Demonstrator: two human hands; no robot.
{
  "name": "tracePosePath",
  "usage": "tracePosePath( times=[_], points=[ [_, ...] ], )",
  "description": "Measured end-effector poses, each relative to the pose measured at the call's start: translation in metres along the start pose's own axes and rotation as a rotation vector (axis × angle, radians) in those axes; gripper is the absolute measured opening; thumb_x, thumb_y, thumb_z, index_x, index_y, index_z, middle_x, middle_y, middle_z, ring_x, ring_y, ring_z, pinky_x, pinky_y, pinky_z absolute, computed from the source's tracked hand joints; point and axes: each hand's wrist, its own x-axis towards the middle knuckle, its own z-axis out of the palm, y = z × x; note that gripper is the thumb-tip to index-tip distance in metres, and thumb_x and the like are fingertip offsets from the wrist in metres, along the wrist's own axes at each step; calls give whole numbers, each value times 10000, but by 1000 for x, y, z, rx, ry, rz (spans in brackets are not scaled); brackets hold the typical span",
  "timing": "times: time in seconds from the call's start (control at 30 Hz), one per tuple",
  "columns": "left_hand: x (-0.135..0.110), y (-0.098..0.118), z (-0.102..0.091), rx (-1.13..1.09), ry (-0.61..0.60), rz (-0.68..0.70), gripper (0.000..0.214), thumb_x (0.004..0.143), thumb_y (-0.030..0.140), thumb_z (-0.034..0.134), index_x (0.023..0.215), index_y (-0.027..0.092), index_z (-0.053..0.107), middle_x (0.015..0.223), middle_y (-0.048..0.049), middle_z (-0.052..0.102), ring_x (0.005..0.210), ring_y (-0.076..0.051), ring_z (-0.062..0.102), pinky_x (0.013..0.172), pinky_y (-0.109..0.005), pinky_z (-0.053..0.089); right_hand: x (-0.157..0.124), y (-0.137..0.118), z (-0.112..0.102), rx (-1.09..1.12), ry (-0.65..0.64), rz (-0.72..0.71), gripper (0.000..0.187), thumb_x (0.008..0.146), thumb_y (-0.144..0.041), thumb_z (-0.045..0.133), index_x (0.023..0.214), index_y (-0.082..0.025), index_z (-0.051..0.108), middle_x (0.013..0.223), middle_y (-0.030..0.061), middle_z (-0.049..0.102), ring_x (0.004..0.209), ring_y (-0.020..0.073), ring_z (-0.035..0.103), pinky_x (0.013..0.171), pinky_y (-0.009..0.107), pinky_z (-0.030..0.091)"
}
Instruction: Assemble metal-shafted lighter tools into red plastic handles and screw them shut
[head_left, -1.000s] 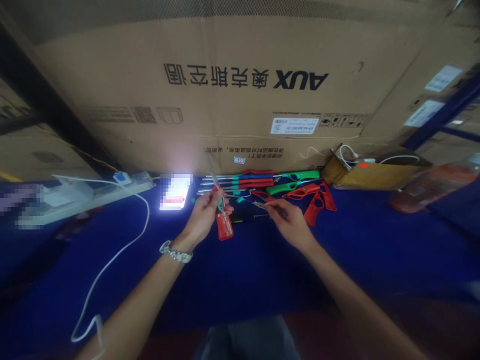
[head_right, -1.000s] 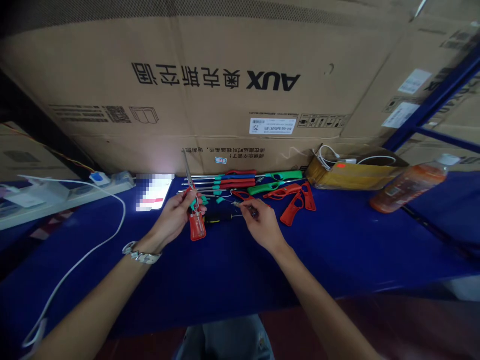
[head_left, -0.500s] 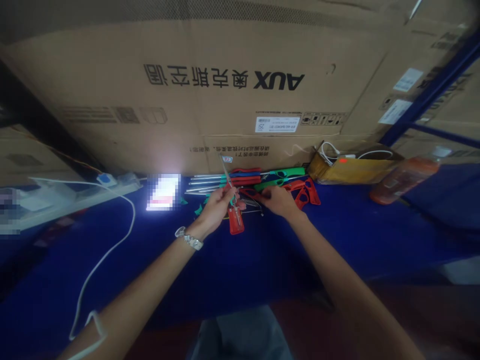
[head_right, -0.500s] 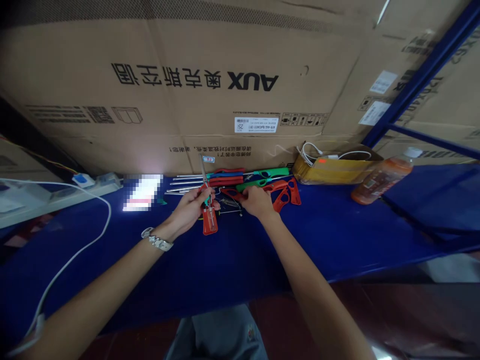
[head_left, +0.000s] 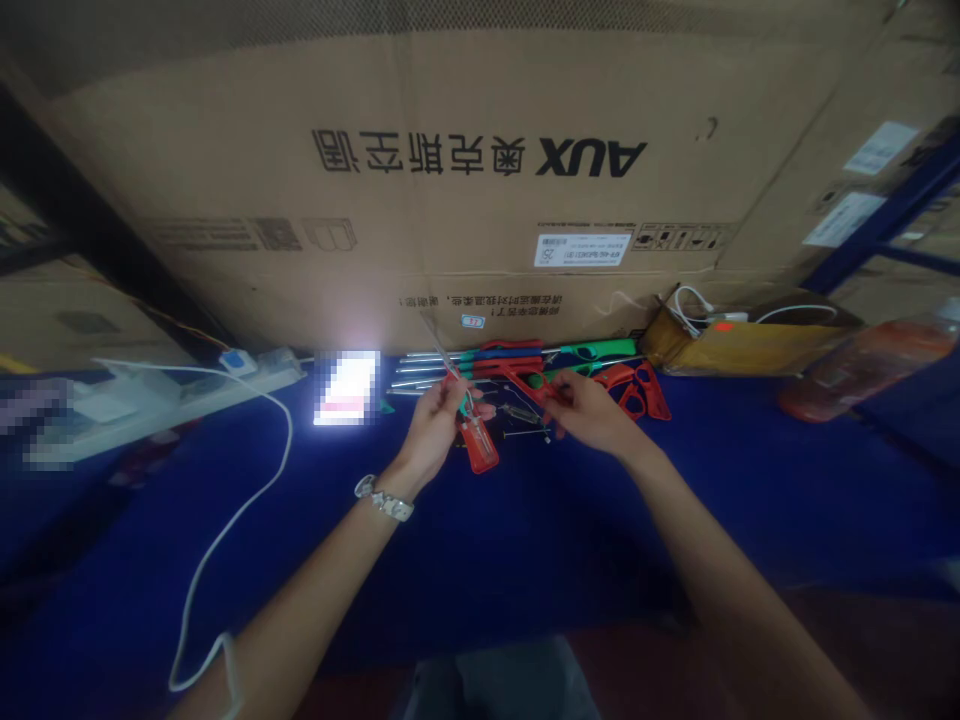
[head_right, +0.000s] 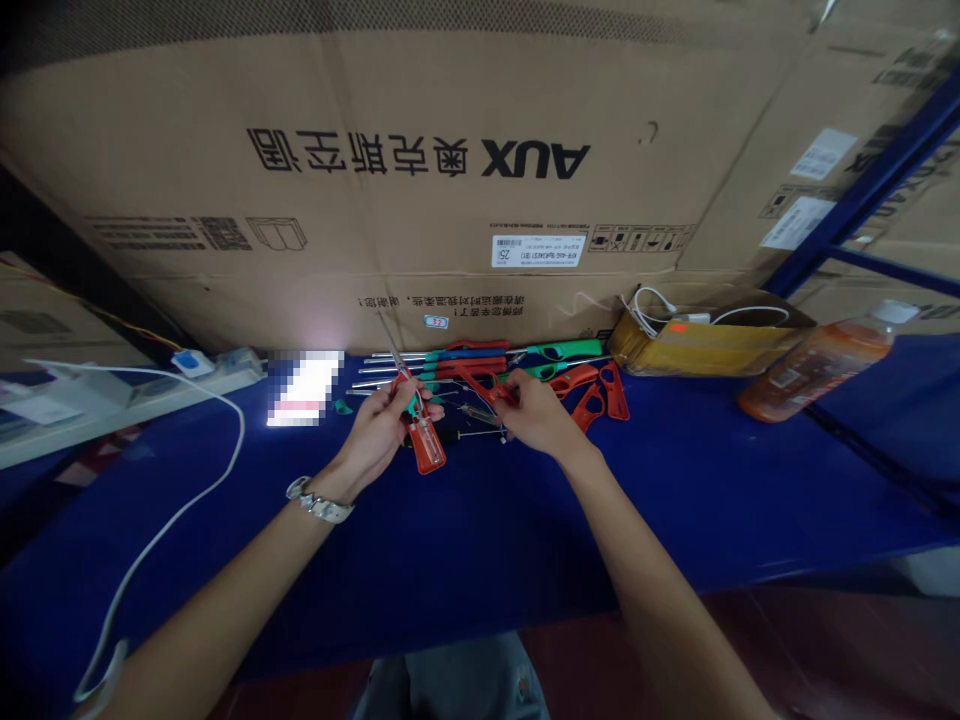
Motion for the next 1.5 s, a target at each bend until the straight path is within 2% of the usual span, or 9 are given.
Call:
tracePosePath(
  times=[0.1,0.23,0.33,0.43,0.57,0.73,0.97,1.17,1.5],
  points=[
    [0,0,1,-48,0,30,180,866,251,734,877,126,605,795,-22,689,701,-167,728,839,-408,609,-12,-12,11,114,24,-10,147,869,-316,577,969,-223,524,578,-45,614,413,141,514,460,263,391],
    [0,0,3,-122,11,57,200,865,277,742,900,142,599,908,-94,752,888,-222,741,897,-422,576,-19,-31,34,121,85,-201,343,974,-534,457,977,-220,596,721,3,646,625,170,600,600,279,458],
    [0,2,2,-151,35,76,225,859,309,744,935,173,582,989,-98,767,1001,-240,724,909,-418,565,-20,-45,49,32,69,-281,440,1041,-502,297,1071,-231,643,891,47,694,817,203,667,731,300,493],
    [0,5,0,-178,68,77,172,900,300,688,958,194,566,1034,-82,768,1044,-231,711,901,-407,561,-19,-51,60,-173,148,-366,349,1029,-428,403,1185,-241,653,1082,82,688,961,233,676,800,321,507],
    [-3,8,-1,-239,40,20,109,956,269,599,937,214,507,1120,-84,757,1052,-225,703,856,-395,568,-19,-48,69,-348,278,-399,313,1005,-405,474,1185,-243,672,1072,95,673,990,251,672,744,318,532],
    [-5,7,0,-228,46,23,108,944,272,604,955,216,512,1102,-82,757,1033,-224,703,844,-377,569,-21,-46,73,-402,267,-419,499,922,-513,597,1355,-267,561,1222,103,631,1044,281,666,701,330,566],
    [-6,5,-2,-269,-21,27,90,936,212,582,905,218,497,1161,-80,746,1085,-230,679,922,-416,532,-23,-38,73,-411,287,-475,479,895,-511,641,1326,-301,615,1085,88,619,901,226,683,622,292,562],
    [-7,4,-1,-287,-64,-24,170,840,263,682,935,215,550,1261,-76,709,1124,-252,649,937,-432,509,-19,-34,77,-384,339,-492,421,912,-430,650,1304,-277,648,1167,109,658,1030,279,660,867,416,563],
    [-8,6,-2,-260,-80,-49,131,808,247,674,893,189,594,1209,-84,727,1114,-240,642,923,-389,494,-14,-28,79,-197,222,-476,414,927,-290,613,1334,-213,618,1085,97,701,937,255,706,883,394,567]
  ],
)
